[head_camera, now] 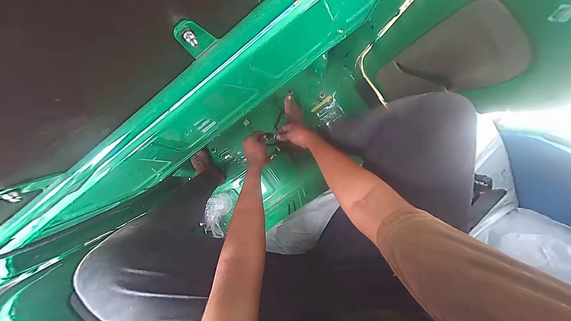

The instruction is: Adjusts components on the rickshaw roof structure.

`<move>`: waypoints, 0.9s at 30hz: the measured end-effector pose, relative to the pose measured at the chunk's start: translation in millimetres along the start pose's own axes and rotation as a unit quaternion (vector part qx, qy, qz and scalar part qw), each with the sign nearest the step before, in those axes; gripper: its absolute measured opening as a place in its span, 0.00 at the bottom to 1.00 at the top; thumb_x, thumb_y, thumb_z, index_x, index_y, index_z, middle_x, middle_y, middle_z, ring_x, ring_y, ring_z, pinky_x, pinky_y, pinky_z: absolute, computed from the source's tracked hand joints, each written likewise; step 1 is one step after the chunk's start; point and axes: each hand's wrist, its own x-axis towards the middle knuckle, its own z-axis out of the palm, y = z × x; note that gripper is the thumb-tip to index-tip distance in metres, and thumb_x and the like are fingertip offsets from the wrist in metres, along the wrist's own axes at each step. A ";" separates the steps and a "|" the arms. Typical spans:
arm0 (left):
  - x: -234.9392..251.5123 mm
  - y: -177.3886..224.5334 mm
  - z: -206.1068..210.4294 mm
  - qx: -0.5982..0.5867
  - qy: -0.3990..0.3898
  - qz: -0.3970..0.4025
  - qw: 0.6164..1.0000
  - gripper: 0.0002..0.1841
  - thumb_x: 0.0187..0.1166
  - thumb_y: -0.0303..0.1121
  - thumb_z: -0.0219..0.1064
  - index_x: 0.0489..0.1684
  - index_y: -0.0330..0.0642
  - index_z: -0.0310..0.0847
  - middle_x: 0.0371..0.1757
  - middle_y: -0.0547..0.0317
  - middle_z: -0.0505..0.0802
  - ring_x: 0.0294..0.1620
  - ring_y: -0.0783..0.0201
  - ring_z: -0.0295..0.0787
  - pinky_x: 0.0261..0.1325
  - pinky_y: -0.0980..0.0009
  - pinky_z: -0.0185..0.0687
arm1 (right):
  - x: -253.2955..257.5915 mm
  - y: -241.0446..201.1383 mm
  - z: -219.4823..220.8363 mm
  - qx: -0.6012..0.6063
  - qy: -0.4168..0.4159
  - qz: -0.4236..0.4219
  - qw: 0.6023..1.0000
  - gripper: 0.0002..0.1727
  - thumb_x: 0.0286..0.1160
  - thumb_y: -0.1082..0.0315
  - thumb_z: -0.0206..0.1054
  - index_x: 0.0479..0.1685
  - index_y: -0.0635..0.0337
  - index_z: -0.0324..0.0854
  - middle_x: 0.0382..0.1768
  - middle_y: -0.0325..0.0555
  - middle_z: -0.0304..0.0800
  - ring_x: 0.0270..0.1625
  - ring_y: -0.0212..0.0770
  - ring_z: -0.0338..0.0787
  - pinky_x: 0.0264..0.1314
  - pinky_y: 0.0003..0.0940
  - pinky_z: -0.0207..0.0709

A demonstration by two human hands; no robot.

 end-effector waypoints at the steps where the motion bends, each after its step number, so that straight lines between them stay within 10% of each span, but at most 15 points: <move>1: 1.4 -1.7 1.4 -0.011 0.004 0.005 1.000 0.13 0.87 0.35 0.62 0.59 0.45 0.91 0.54 0.48 0.96 0.60 0.48 0.92 0.70 0.42 0.80 | 1.2 -0.9 -1.9 0.018 -0.002 0.010 1.000 0.14 0.82 0.63 0.70 0.60 0.59 0.87 0.55 0.47 0.90 0.54 0.36 0.87 0.61 0.38 0.80; 5: -2.1 -4.6 1.6 -0.048 0.007 0.006 0.999 0.12 0.86 0.34 0.64 0.58 0.49 0.93 0.53 0.53 0.97 0.59 0.55 0.93 0.70 0.47 0.81 | 0.1 -7.7 -2.6 0.184 0.003 0.086 0.979 0.16 0.83 0.63 0.68 0.64 0.58 0.82 0.48 0.47 0.89 0.38 0.36 0.88 0.41 0.32 0.85; 14: -1.5 -7.0 -5.2 -0.049 0.017 0.023 0.998 0.14 0.82 0.44 0.68 0.49 0.43 0.93 0.44 0.51 0.97 0.50 0.52 0.94 0.63 0.41 0.82 | 6.4 -39.5 22.5 0.383 0.115 0.066 0.914 0.16 0.62 0.84 0.76 0.50 0.72 0.83 0.44 0.59 0.91 0.38 0.49 0.94 0.45 0.42 0.94; 18: -11.4 0.6 0.5 -0.036 0.035 -0.015 0.999 0.18 0.86 0.48 0.63 0.44 0.44 0.94 0.40 0.52 0.97 0.46 0.51 0.94 0.59 0.41 0.83 | 6.3 -39.6 31.8 0.289 0.159 0.076 0.941 0.18 0.60 0.76 0.83 0.51 0.63 0.86 0.41 0.54 0.93 0.30 0.42 0.93 0.35 0.35 0.91; 21: -13.3 15.3 2.3 0.004 0.034 -0.062 0.997 0.19 0.90 0.44 0.56 0.46 0.42 0.92 0.46 0.45 0.96 0.55 0.44 0.92 0.64 0.37 0.80 | 16.5 -30.1 32.7 0.209 0.138 0.033 0.968 0.20 0.63 0.74 0.81 0.57 0.58 0.89 0.56 0.51 0.92 0.47 0.39 0.92 0.49 0.36 0.88; 25: -10.7 12.5 3.6 -0.013 0.035 -0.105 0.994 0.22 0.91 0.48 0.54 0.47 0.43 0.92 0.47 0.46 0.96 0.55 0.44 0.92 0.62 0.36 0.80 | 14.7 -36.2 16.8 -0.103 0.127 -0.031 0.986 0.11 0.68 0.61 0.82 0.48 0.46 0.95 0.46 0.34 0.97 0.51 0.29 0.92 0.65 0.37 0.83; 27: -9.7 10.7 3.3 -0.036 0.038 -0.110 0.993 0.22 0.90 0.49 0.56 0.45 0.43 0.92 0.45 0.47 0.95 0.52 0.46 0.92 0.60 0.37 0.81 | 16.3 -37.0 12.0 -0.253 0.147 -0.070 0.954 0.09 0.70 0.51 0.78 0.46 0.33 0.95 0.46 0.24 0.97 0.58 0.31 0.90 0.77 0.53 0.69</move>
